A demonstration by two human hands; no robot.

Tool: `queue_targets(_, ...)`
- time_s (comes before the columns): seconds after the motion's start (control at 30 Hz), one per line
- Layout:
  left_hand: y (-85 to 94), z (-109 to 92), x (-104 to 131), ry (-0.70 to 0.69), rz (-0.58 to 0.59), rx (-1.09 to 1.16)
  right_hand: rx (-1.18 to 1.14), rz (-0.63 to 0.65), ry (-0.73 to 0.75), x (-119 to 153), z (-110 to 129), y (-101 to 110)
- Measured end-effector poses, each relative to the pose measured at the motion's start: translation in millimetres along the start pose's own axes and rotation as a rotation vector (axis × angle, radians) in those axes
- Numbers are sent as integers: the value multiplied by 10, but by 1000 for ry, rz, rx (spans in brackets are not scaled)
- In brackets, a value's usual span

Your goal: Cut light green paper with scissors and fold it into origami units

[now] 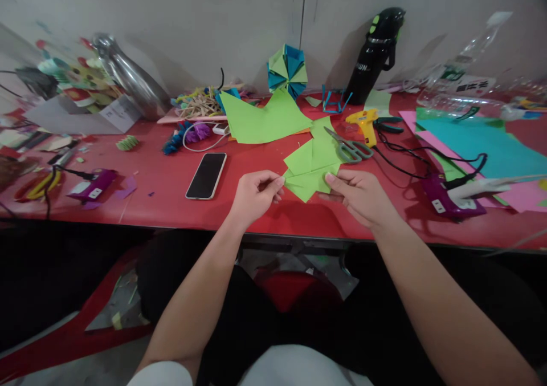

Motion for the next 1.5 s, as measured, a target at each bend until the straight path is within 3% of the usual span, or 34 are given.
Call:
queue_targets(0.23, -46, 15, 22, -29, -61, 20, -58, -43, 14, -18, -51, -36)
queue_targets(0.33, -90, 27, 43, -78, -60, 59, -205, -114, 15, 3, -84, -150)
queue_targets(0.53, -233, 39, 108, -128, -3, 93, -344, -106, -63, 81, -154, -387)
queue_targets(0.67, -237, 29, 110, -85, -32, 90, -283, -160, -35, 61, -181, -321)
queue_targets(0.9, -94, 108, 6, -11, -67, 158, -206, -7, -97, -13, -170, -171)
queue_targets(1.0, -26, 161, -43, 48, -94, 214, -147, -68, -66, -50, -177, -81)
queue_targets(1.1, 26, 195, -85, 128, -140, 249, 1, -203, -1, -71, -169, 22)
queue_targets(1.23, -57, 251, -108, 314, -88, 299, 517, -377, 381, 26, -18, -4)
queue_targets(1.27, -105, 269, -104, 367, -54, 303, 683, -345, 483, 69, 12, -69)
queue_targets(1.33, -202, 298, -93, 426, 20, 275, 957, -108, 603, 148, -2, -248)
queue_targets(1.4, -263, 316, -87, 434, 63, 217, 1150, 92, 588, 206, -102, -396)
queue_targets(1.5, -271, 332, -101, 444, 81, 175, 1319, 227, 470, 234, -297, -486)
Point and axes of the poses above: each hand's wrist, its own x-axis away from the middle knuckle, its own y-axis out of the back of the hand, z = x × y, the point moved 2 cm from there along -x, towards the middle knuckle, and after that the axes turned 5 degrees about x, right-handed, at the moved point
